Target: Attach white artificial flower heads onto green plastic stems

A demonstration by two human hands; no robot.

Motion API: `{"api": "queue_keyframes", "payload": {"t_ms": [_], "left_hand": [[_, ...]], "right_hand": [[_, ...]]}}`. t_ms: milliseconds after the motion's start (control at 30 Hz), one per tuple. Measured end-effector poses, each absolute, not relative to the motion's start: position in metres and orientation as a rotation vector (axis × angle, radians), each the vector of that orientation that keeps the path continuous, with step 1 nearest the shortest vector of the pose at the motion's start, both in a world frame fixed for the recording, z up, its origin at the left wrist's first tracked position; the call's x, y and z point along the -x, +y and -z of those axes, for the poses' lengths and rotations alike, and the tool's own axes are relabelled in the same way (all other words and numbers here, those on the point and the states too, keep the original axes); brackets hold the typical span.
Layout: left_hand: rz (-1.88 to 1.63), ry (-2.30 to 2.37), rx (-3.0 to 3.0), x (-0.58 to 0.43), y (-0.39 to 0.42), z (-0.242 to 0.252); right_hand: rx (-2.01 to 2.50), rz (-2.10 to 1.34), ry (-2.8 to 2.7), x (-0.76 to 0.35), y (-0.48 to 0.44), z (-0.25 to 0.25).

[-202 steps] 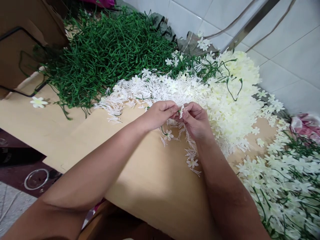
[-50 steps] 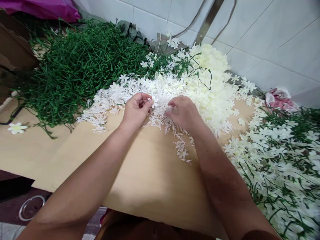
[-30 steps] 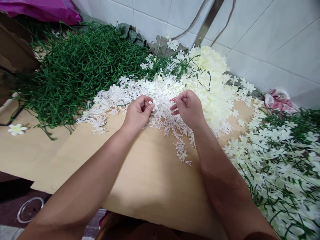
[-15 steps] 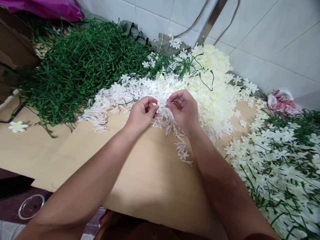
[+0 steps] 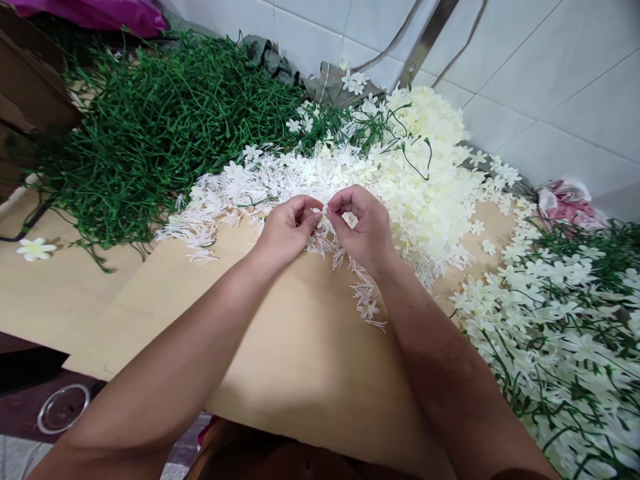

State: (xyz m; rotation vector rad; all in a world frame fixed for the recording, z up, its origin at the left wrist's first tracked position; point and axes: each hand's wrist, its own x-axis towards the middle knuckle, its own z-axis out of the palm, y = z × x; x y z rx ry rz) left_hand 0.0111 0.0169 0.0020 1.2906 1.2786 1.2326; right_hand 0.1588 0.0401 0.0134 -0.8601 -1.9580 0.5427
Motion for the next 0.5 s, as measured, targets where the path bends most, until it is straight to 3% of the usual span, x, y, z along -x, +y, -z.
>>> {"api": "queue_keyframes", "payload": {"t_ms": [133,500], "left_hand": [[-1.23,1.263,-1.277,-0.0108,0.0164,-0.0028],[-1.309,1.2,-1.328,-0.009,0.0188,0.0034]], "right_hand": [[0.843,-0.383,-2.035,-0.1596,0.0404,-0.012],[0.856,-0.344,-2.071,-0.1587,0.0399,-0.0072]]}}
